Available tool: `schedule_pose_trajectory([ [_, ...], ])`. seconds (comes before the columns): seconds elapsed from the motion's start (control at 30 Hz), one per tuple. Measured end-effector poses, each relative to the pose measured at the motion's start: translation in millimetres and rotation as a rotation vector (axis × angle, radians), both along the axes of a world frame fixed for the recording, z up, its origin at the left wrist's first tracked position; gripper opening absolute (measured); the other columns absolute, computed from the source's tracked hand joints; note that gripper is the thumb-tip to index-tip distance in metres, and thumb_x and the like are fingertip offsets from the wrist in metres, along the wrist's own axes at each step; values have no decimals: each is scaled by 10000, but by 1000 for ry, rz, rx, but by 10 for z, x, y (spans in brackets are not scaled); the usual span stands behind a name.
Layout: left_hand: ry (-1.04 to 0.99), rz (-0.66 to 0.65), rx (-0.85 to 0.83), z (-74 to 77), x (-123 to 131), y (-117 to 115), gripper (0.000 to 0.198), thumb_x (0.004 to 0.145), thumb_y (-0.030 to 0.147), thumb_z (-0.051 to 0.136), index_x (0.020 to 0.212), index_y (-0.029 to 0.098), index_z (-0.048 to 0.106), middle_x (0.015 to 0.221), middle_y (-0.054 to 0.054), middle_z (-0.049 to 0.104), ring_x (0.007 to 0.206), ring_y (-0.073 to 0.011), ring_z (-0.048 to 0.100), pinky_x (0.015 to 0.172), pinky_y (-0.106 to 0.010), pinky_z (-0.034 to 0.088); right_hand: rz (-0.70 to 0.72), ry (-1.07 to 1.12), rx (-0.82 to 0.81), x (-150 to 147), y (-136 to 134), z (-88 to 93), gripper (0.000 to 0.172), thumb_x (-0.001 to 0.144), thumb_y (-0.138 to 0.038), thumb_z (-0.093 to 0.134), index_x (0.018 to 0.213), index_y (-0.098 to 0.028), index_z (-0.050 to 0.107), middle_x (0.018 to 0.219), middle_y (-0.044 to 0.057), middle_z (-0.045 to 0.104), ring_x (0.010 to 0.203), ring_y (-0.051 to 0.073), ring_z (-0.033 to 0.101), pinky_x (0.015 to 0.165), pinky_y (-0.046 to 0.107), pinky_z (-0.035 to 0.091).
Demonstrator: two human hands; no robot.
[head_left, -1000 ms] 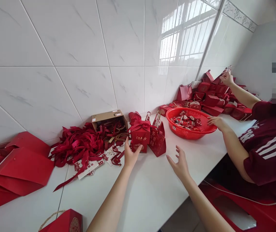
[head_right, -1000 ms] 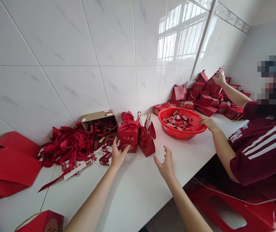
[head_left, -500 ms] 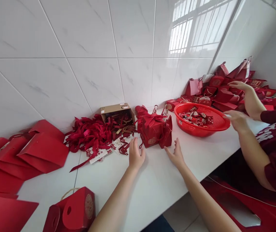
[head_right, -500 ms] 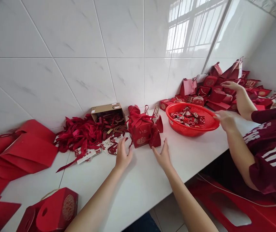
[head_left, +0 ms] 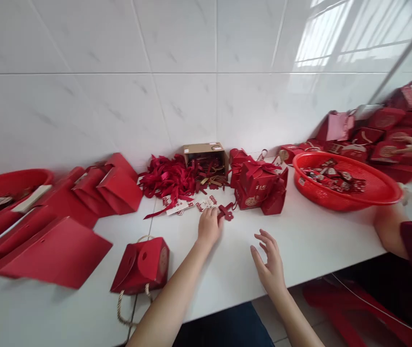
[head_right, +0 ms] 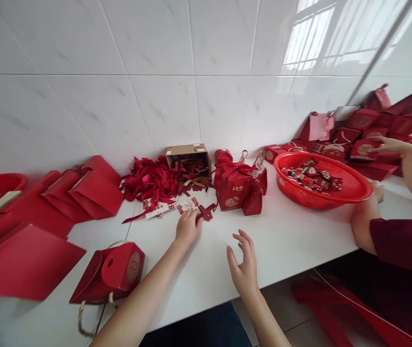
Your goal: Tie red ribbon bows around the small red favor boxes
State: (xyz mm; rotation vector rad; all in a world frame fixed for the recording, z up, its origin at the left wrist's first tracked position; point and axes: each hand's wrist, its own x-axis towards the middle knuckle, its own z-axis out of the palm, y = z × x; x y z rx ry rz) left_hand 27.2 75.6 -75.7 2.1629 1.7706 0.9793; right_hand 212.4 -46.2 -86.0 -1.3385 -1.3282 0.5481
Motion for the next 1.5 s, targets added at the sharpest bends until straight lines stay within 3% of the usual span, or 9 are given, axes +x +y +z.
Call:
schedule_pose_trajectory([
  [0.13, -18, 11, 17, 269, -3, -607, 482, 821, 279, 640, 1275, 140, 561, 1436, -233, 467, 1361, -453, 376, 1070, -701, 293, 71, -31, -1, -169, -89, -39, 271, 895, -388, 553, 1107, -232, 617, 1319, 154, 524, 1259, 331, 502, 976, 584, 474],
  [0.3, -100, -233, 197, 825, -336, -1865, 361, 841, 235, 591, 1167, 386, 632, 1246, -12, 661, 1235, -302, 570, 1068, -528, 464, 271, -16, -13, -409, -202, -58, 204, 921, -356, 538, 1049, -236, 644, 1204, 132, 607, 1165, 304, 577, 934, 529, 522],
  [0.43, -568, 531, 494, 842, -990, -2402, 327, 798, 275, 653, 1089, 424, 645, 1229, 22, 637, 1250, -315, 542, 1071, -550, 450, 431, -58, -18, -607, -253, -16, 185, 944, -324, 510, 1009, -233, 659, 1114, 118, 647, 1054, 261, 643, 831, 417, 589],
  [0.53, -812, 774, 310, 595, -1382, -2356, 404, 810, 445, 654, 1200, 356, 598, 1357, -11, 580, 1340, -322, 459, 1139, -545, 361, 544, -191, 33, -769, -179, 111, 187, 953, -292, 492, 1015, -237, 659, 1094, 102, 665, 1024, 238, 666, 814, 370, 598],
  [0.7, -1005, 607, 33, 244, -1449, -2222, 580, 825, 561, 606, 1323, 271, 540, 1349, -88, 602, 1266, -307, 551, 1047, -445, 480, 670, -526, 144, -1180, 351, 395, 219, 938, -187, 465, 1013, -209, 670, 1061, 95, 681, 972, 221, 677, 838, 353, 581],
  [0.9, -995, 553, -4, 166, -1371, -2291, 551, 827, 584, 603, 1262, 246, 608, 1273, -88, 660, 1229, -291, 585, 1062, -417, 470, 740, -726, 202, -2084, 1111, 553, 218, 944, -144, 500, 1030, -211, 689, 1082, 94, 679, 1049, 240, 619, 915, 392, 518],
  [1.13, -991, 566, 16, 98, -1365, -2286, 619, 798, 627, 603, 1270, 226, 602, 1264, -101, 668, 1201, -287, 612, 1012, -394, 510, 768, -740, 188, -2806, 1307, 568, 295, 952, -327, 578, 1207, -179, 589, 1234, 91, 606, 1031, 212, 629, 877, 422, 544],
  [1.33, -988, 572, 21, 185, -1247, -2257, 535, 843, 575, 572, 1255, 234, 580, 1249, -93, 668, 1173, -276, 625, 967, -382, 532, 622, -410, 183, -2375, 1317, 1123, 278, 974, -333, 538, 1167, -145, 605, 1128, 63, 641, 959, 202, 656, 812, 382, 566],
  [1.5, -982, 442, -107, 207, -1118, -2129, 532, 834, 527, 606, 1262, 216, 547, 1238, -117, 659, 1144, -286, 636, 980, -413, 517, 355, -161, 283, -1138, 1203, 2068, 505, 1038, -367, 178, 1295, -66, 492, 934, 79, 678, 834, 121, 687, 718, 297, 534],
])
